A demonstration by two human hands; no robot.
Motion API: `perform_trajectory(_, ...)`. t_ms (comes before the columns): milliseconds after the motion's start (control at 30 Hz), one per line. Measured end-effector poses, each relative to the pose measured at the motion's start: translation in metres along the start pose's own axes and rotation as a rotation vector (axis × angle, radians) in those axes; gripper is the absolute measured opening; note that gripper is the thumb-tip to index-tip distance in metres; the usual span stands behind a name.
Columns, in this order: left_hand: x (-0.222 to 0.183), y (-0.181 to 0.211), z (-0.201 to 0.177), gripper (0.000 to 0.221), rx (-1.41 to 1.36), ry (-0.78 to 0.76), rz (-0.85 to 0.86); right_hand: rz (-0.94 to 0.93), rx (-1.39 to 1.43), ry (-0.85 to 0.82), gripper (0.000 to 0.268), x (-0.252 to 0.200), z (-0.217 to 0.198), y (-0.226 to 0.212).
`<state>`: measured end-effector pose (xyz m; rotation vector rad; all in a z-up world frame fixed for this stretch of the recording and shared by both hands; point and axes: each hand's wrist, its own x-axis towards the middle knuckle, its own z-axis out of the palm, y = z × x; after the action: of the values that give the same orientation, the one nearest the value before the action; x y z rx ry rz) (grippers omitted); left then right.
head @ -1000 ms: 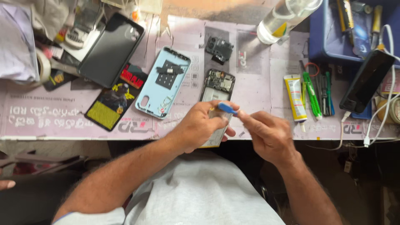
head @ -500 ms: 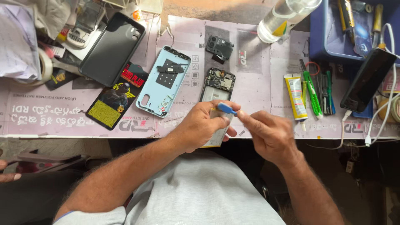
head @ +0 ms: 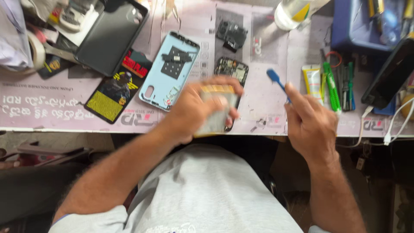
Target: The person disassembles a phone, removes an internal component, wipes a battery with a brush, and places the battery into the phone chassis.
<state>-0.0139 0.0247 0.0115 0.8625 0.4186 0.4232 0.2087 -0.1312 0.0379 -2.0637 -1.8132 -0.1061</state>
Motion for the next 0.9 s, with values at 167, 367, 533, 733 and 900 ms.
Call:
perform_trajectory(167, 0.003, 0.021, -0.014, 0.036, -0.181, 0.057, 0.163, -0.100, -0.222, 0.142, 0.037, 0.007, 0.003, -0.009)
perform_trajectory(367, 0.017, 0.010, 0.010, 0.037, -0.416, -0.205, 0.191, 0.393, 1.540, -0.128, 0.037, -0.010, 0.035, -0.035)
perform_trajectory(533, 0.025, 0.008, 0.005, 0.035, -0.389, -0.491, 0.254, 0.442, 1.949, -0.299, 0.043, 0.005, 0.041, -0.032)
perform_trajectory(733, 0.038, 0.005, -0.005, 0.044, -0.227, -0.706, 0.311, 0.361, 1.993, -0.446, 0.060, 0.016, 0.038, -0.043)
perform_trajectory(900, 0.048, 0.008, 0.004, 0.070, 0.172, -0.727, 0.415, 0.641, 2.103, -0.228, 0.070, 0.010, 0.038, -0.044)
